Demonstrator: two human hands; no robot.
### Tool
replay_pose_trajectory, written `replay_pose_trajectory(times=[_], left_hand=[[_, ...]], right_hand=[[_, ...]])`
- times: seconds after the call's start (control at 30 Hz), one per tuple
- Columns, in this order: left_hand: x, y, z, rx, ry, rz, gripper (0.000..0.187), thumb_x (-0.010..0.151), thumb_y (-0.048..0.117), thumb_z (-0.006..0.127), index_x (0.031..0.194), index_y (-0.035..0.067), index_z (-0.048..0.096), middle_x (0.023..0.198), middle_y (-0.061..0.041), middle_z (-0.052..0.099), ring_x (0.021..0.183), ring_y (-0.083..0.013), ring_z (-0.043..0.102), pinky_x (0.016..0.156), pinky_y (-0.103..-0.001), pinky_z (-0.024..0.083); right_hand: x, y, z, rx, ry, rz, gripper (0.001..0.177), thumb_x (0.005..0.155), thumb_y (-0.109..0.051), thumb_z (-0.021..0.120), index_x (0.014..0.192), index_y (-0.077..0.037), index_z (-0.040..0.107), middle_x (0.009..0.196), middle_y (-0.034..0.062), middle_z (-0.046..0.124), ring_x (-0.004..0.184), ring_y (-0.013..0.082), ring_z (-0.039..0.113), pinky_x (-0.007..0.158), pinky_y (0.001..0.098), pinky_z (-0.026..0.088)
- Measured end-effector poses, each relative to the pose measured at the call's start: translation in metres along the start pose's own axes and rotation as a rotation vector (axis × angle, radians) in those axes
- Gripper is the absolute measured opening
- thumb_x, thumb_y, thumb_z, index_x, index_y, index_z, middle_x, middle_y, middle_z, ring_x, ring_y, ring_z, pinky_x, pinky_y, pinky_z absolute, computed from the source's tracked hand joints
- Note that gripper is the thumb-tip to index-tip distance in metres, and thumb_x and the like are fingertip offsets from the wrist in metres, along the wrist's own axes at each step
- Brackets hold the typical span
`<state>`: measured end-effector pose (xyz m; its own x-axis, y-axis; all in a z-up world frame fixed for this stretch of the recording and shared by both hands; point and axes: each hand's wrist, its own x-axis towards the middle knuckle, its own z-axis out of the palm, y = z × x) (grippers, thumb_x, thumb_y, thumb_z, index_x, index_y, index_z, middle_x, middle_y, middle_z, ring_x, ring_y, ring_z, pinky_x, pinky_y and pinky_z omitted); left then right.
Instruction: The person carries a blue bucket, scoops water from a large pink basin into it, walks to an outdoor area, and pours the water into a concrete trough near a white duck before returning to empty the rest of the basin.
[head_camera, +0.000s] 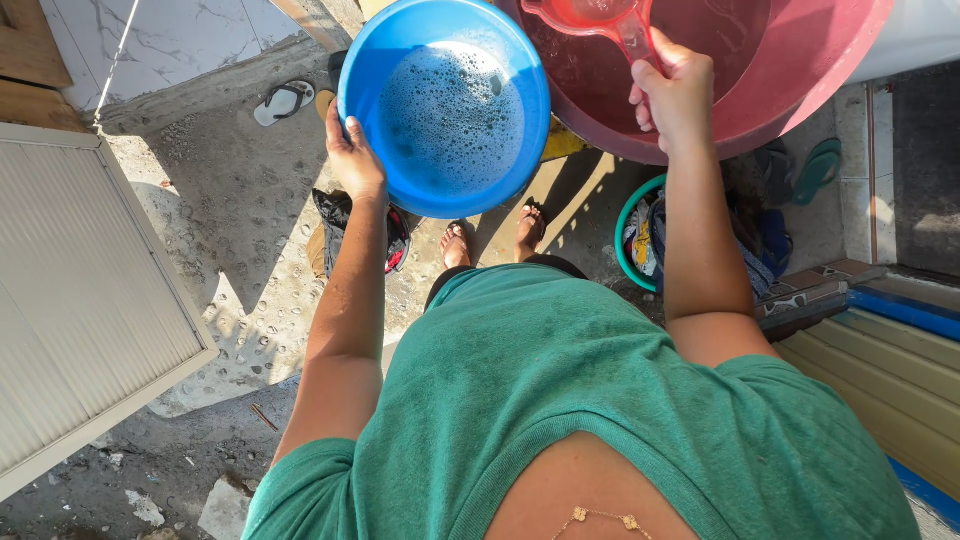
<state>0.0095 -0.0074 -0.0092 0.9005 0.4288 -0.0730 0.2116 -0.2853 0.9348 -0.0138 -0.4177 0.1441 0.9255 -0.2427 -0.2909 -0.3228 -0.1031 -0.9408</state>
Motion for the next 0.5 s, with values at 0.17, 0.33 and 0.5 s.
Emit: replay_pose_trajectory(times=[0.17,0.33,0.5], left_hand=[[-0.002,0.005,0.002,0.073,-0.008,-0.019,0.04,0.11,0.035,0.046,0.145,0.017,0.054,0.129,-0.012,0.069,0.109,-0.0226,0.074,0.093,-0.036,0.061],[0.0,0.002,0.003,0.203,-0.009,-0.05,0.041,0.109,0.038,0.044,0.147,0.023,0.053,0.124,-0.014,0.06,0.106,-0.0249,0.071,0.094,-0.038,0.058],[0.001,-0.004,0.007,0.16,-0.018,-0.029,0.043,0.109,0.04,0.043,0.149,0.023,0.051,0.118,-0.014,0.056,0.103,-0.0245,0.071,0.094,-0.039,0.058]], right_hand=[[-0.038,-0.011,-0.003,-0.196,0.062,-0.129,0.051,0.101,-0.003,0.065,0.151,-0.01,0.061,0.074,0.0003,0.062,0.051,0.0069,0.049,0.044,0.0254,0.04],[-0.063,0.001,0.011,-0.591,0.124,-0.438,0.05,0.098,-0.007,0.076,0.146,-0.007,0.064,0.094,0.0147,0.077,0.077,0.0177,0.077,0.074,0.0325,0.06],[-0.084,0.006,0.033,-0.91,0.146,-0.628,0.055,0.095,-0.016,0.083,0.147,-0.011,0.066,0.091,0.0149,0.073,0.077,0.0281,0.072,0.07,0.0397,0.057]])
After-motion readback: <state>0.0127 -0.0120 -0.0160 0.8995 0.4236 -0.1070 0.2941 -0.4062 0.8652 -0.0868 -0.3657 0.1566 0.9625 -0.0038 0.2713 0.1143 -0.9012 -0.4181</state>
